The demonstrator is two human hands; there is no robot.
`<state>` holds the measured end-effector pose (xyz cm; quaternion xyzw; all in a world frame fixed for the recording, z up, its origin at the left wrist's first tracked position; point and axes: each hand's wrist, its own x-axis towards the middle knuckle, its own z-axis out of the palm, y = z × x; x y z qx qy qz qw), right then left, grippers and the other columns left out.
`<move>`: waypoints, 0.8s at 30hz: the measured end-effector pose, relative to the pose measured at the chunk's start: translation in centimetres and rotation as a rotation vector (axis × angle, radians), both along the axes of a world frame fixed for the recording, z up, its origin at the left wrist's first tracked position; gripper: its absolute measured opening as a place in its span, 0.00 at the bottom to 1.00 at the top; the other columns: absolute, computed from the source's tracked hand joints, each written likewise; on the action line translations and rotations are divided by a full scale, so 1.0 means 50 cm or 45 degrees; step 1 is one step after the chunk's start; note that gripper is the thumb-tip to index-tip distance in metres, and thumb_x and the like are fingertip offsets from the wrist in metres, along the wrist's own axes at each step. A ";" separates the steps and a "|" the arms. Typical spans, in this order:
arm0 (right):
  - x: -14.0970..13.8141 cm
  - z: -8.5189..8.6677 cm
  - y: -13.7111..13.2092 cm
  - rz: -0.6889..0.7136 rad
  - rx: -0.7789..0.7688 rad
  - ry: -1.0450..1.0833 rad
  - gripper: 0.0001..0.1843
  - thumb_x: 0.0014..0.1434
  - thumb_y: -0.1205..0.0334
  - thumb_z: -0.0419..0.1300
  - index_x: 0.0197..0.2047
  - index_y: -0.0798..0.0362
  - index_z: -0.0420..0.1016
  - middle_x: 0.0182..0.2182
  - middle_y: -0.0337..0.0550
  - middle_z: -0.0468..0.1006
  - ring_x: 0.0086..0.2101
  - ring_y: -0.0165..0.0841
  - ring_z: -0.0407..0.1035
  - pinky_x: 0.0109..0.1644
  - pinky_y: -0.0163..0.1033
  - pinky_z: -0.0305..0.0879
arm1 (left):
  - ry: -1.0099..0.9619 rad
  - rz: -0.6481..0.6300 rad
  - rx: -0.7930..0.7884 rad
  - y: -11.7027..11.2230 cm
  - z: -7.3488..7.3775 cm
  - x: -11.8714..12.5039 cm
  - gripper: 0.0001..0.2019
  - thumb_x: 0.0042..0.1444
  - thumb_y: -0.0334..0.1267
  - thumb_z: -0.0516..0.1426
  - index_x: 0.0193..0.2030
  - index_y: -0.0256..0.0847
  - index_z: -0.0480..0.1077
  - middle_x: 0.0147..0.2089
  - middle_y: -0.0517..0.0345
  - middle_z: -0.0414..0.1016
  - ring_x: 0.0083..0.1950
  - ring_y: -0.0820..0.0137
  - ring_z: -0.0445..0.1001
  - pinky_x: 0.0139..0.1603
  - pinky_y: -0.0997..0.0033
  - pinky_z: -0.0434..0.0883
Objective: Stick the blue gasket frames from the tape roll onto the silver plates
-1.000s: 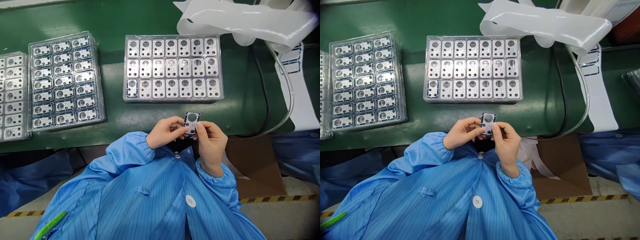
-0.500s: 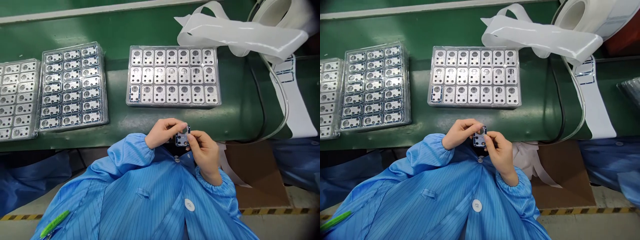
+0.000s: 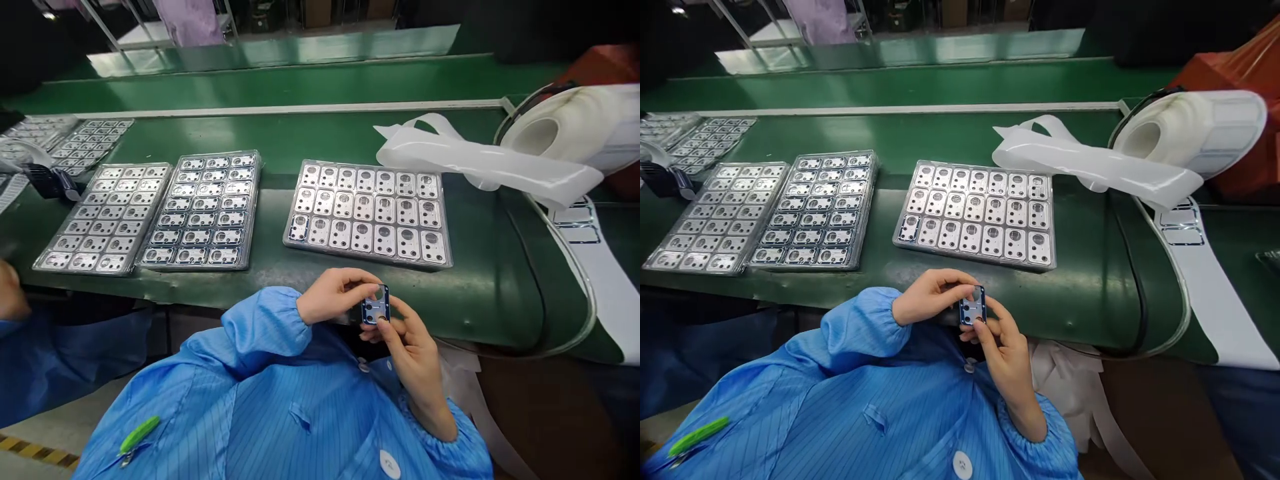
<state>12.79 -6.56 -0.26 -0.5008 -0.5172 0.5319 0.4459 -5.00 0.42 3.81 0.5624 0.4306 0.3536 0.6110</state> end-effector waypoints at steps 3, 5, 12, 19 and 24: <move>0.014 0.003 -0.002 0.030 0.093 0.001 0.24 0.64 0.52 0.60 0.61 0.47 0.65 0.35 0.41 0.84 0.29 0.34 0.78 0.36 0.42 0.78 | 0.236 0.144 0.225 0.053 0.019 -0.051 0.14 0.61 0.42 0.57 0.45 0.35 0.77 0.38 0.52 0.81 0.40 0.69 0.77 0.45 0.71 0.72; 0.033 0.001 -0.007 -0.108 0.143 -0.060 0.22 0.64 0.52 0.60 0.59 0.48 0.67 0.35 0.41 0.83 0.29 0.33 0.77 0.37 0.42 0.77 | 0.467 0.318 0.379 0.098 0.030 -0.091 0.14 0.62 0.42 0.56 0.46 0.36 0.77 0.39 0.52 0.81 0.40 0.67 0.78 0.47 0.69 0.71; 0.129 -0.023 -0.029 -0.713 0.016 -0.158 0.22 0.62 0.46 0.61 0.53 0.50 0.74 0.30 0.39 0.78 0.28 0.31 0.71 0.37 0.40 0.71 | 1.294 0.384 0.552 0.189 0.026 -0.157 0.16 0.64 0.41 0.53 0.49 0.39 0.79 0.46 0.49 0.80 0.49 0.58 0.72 0.53 0.60 0.68; 0.198 -0.030 -0.031 -1.035 0.019 -0.191 0.22 0.60 0.43 0.63 0.47 0.53 0.77 0.29 0.39 0.75 0.29 0.31 0.70 0.36 0.40 0.69 | 1.506 0.281 0.845 0.158 0.010 -0.159 0.18 0.65 0.42 0.51 0.53 0.40 0.76 0.50 0.46 0.76 0.52 0.55 0.67 0.58 0.54 0.66; 0.327 -0.083 0.034 -1.582 0.153 -0.364 0.27 0.55 0.38 0.62 0.40 0.57 0.77 0.26 0.38 0.70 0.26 0.30 0.63 0.34 0.40 0.65 | 1.418 0.360 1.077 0.127 0.069 -0.158 0.17 0.63 0.48 0.51 0.53 0.49 0.76 0.50 0.49 0.75 0.52 0.52 0.71 0.56 0.48 0.69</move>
